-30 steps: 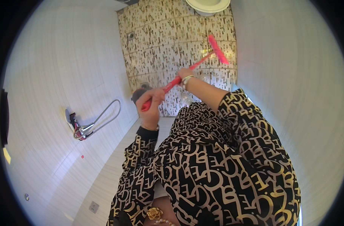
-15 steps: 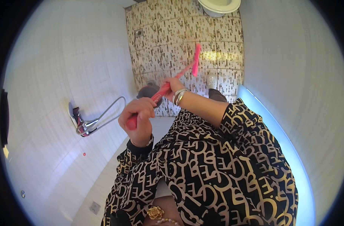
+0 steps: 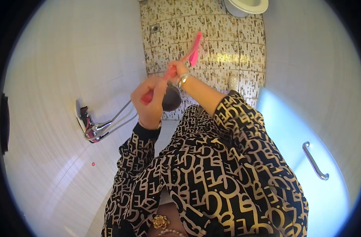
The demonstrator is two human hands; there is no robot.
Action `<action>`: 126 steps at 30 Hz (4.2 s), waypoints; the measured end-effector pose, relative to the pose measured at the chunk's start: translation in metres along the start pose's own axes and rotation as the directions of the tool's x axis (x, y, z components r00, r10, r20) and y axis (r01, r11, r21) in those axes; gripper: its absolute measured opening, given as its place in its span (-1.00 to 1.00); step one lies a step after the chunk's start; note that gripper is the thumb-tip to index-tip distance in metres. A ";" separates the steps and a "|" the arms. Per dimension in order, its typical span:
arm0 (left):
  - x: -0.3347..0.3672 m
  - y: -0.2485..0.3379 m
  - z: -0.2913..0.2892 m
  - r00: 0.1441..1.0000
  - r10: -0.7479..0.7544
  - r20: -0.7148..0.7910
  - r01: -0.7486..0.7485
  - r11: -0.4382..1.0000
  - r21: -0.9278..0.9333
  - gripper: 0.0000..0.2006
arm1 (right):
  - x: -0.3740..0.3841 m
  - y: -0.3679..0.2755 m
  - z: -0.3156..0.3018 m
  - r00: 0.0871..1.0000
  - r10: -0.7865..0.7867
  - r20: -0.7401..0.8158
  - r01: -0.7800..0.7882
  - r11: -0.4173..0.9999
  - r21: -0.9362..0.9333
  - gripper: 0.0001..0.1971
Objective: Clean the toilet and shower floor in a bathroom.
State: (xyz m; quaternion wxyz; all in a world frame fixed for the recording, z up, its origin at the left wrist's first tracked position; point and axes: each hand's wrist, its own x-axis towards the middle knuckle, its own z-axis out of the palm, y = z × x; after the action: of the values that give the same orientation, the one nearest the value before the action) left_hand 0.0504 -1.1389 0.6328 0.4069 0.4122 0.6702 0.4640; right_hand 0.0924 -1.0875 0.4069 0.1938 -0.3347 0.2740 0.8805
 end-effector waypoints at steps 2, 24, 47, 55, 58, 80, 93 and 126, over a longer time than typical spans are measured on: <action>-0.016 0.015 -0.020 0.999 0.026 -0.037 -0.026 1.000 0.003 -0.89 | -0.016 0.026 0.002 0.999 0.045 0.018 -0.044 0.999 -0.027 -0.81; -0.021 0.000 -0.091 0.998 -0.039 -0.055 0.032 0.991 -0.133 -0.73 | 0.013 0.074 0.000 0.982 -0.036 -0.184 0.010 0.990 -0.140 -0.80; 0.042 -0.058 -0.014 0.990 -0.049 0.129 0.079 0.966 -0.244 -0.79 | 0.008 -0.096 -0.019 0.801 -0.234 -0.551 -0.041 0.897 -0.441 -0.86; 0.113 -0.028 -0.018 0.988 -0.134 -0.082 0.137 0.990 0.038 -0.82 | 0.093 -0.098 0.051 0.941 -0.161 -0.297 -0.002 0.877 -0.481 -0.86; 0.141 0.000 -0.001 0.991 0.132 -0.013 -0.128 0.977 0.170 -0.85 | 0.104 -0.112 0.090 0.979 -0.090 -0.182 -0.020 0.850 -0.527 -0.87; 0.242 0.019 0.039 0.983 -0.114 0.146 0.087 0.980 0.180 -0.94 | 0.109 -0.187 0.110 0.961 -0.099 -0.258 0.003 0.937 -0.350 -0.87; 0.268 -0.033 0.087 0.989 0.117 0.094 -0.108 0.990 -0.094 -0.90 | 0.120 -0.305 0.055 0.827 -0.434 -0.357 0.039 0.678 -0.734 -0.89; 0.317 0.016 -0.105 0.976 0.185 0.113 -0.199 0.971 0.133 -0.89 | 0.214 -0.130 0.232 0.968 0.068 -0.241 -0.204 0.769 -0.606 -0.82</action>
State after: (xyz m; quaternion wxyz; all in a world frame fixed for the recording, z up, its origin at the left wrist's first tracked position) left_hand -0.1480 -0.8707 0.6217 0.3624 0.5259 0.6376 0.4307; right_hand -0.1012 -0.8107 0.3578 -0.0222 -0.4479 0.0082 0.8938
